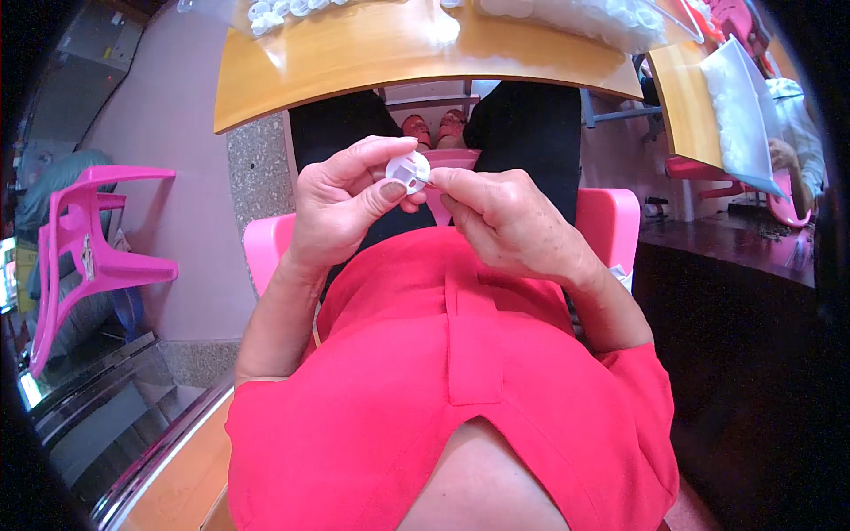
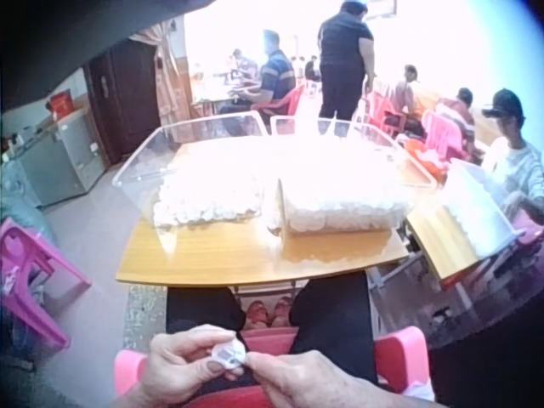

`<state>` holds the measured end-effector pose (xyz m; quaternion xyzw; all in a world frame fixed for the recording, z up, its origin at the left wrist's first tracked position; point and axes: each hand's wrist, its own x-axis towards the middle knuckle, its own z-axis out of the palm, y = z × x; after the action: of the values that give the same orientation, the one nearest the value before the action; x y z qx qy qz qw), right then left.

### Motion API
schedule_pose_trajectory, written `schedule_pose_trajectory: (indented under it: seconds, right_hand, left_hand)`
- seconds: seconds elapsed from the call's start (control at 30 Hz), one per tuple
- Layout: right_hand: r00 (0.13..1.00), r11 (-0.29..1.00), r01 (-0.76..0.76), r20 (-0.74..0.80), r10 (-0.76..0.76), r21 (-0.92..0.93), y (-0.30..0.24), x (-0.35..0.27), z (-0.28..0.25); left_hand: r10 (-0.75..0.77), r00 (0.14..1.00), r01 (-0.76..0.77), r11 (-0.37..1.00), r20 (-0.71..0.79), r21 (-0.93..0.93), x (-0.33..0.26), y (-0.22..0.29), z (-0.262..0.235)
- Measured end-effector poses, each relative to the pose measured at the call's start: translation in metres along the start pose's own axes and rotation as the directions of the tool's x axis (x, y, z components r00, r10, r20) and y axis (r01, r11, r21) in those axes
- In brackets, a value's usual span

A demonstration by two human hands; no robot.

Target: Inserting small components into plastic housings using a precision tool in a manufacturing setting.

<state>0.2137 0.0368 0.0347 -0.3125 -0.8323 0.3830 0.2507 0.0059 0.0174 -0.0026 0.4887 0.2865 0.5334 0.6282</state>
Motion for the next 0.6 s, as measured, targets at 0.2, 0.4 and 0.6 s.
schedule_pose_trajectory:
  seconds: [0.2, 0.4, 0.6]
  right_hand:
    - [0.997, 0.993, 0.042, -0.066, -0.034, 0.114, 0.0038, 0.0015, 0.0031]
    - [0.991, 0.945, -0.111, -0.043, 0.130, 0.307, 0.0027, 0.0027, 0.0047]
    - [0.965, 0.852, -0.258, 0.080, 0.249, 0.455, 0.0009, 0.0038, -0.0002]
  left_hand:
    - [0.033, 0.999, -0.033, 0.999, 0.013, 0.005, -0.0004, -0.0013, -0.0017]
    - [0.067, 0.998, -0.066, 0.997, -0.015, 0.041, -0.0004, -0.0047, -0.0001]
    - [0.072, 0.997, -0.072, 0.997, -0.014, 0.035, -0.0004, -0.0060, 0.0007]
